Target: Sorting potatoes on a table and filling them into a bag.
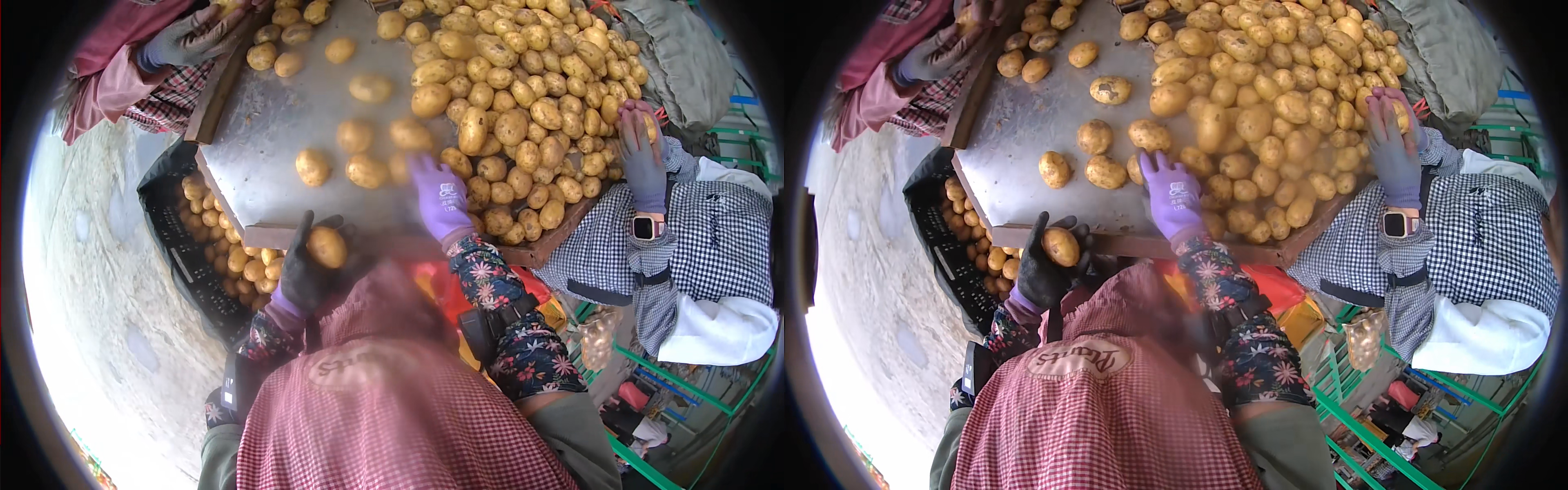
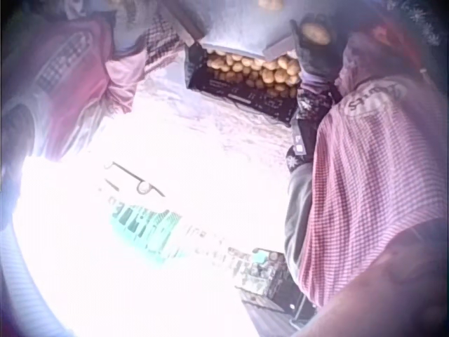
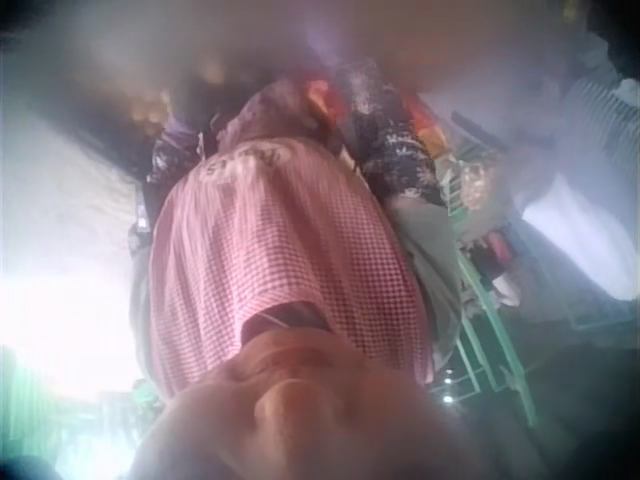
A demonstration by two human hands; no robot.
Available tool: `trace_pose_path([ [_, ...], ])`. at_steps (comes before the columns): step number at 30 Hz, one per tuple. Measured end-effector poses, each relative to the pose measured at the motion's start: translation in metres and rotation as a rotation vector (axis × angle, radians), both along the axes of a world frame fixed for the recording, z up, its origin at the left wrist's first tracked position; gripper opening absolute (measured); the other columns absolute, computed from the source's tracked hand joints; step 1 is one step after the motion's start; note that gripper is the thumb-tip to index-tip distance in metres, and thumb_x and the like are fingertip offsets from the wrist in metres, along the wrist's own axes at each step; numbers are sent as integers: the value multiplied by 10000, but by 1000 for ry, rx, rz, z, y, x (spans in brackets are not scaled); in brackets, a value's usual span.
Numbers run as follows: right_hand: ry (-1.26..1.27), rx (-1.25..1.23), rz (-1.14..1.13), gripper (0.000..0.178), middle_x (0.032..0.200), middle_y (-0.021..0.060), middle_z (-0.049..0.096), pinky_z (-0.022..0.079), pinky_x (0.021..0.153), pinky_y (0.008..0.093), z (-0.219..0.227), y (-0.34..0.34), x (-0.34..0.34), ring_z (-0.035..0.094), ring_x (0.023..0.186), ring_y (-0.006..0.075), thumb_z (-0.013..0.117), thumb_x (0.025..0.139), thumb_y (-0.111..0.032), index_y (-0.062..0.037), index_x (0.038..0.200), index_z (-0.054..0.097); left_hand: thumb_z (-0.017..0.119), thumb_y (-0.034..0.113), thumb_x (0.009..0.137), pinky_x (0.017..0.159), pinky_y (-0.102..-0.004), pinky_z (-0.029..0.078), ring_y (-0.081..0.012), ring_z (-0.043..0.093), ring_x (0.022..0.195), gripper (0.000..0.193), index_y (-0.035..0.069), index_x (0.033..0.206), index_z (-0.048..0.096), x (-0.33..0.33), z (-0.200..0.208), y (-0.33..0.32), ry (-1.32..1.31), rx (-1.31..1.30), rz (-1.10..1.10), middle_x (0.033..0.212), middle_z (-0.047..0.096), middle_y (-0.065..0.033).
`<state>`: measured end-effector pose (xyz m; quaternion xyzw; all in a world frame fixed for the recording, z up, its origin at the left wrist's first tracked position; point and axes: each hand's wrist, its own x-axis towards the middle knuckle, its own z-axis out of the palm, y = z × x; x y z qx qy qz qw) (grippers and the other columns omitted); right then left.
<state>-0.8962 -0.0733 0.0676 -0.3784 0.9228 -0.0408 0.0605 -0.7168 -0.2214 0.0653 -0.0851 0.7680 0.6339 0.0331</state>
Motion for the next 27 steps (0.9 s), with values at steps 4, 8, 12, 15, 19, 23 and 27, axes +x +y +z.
trace_pose_path([
  [4,-18,243,-3,278,1025,134,548,471,716,398,-15,-25,-20,570,885,329,441,811,-133,-110,1075,525,471,279,882,812,-342,453,-218,544,961,395,22,1176,413,-15,7,9,210,-197,-12,984,565,-109],
  [8,-123,-341,-115,324,1039,145,551,485,680,391,-38,0,-37,594,796,267,425,868,-216,-118,1174,461,433,304,905,689,-295,493,-205,573,876,373,22,1147,453,-11,-33,5,1,333,180,929,573,-107],
  [12,-1904,-1205,-532,581,1006,113,568,483,648,301,8,20,-2,567,780,168,300,887,-544,-63,1192,418,542,159,849,663,-292,494,-187,586,818,383,12,1184,427,-21,12,-1,-10,355,145,949,576,-104],
  [15,-1460,-1359,-505,653,882,97,598,457,567,253,29,13,27,545,658,140,253,864,-599,-50,1151,461,581,64,804,665,-271,485,-165,583,824,445,3,1210,409,-25,29,-3,125,3,10,980,577,-108],
  [19,-1396,-1189,-469,687,737,72,600,404,484,248,33,12,34,496,536,138,215,849,-629,-47,1029,534,586,91,808,689,-246,467,-131,559,844,494,37,1257,386,-26,9,-2,345,-81,19,1043,565,-117],
  [23,-1404,-1083,-494,669,731,72,607,413,501,241,32,22,38,515,558,143,243,855,-611,-41,1031,545,578,106,825,767,-248,444,-129,524,905,543,75,1311,337,-30,31,11,-120,777,193,1130,528,-118],
  [27,-1451,-982,-541,627,776,82,616,445,558,231,18,30,50,562,636,149,298,869,-572,-31,1080,535,576,153,846,827,-281,425,-149,514,926,584,78,1342,277,-33,36,20,-56,505,96,1154,498,-88],
])
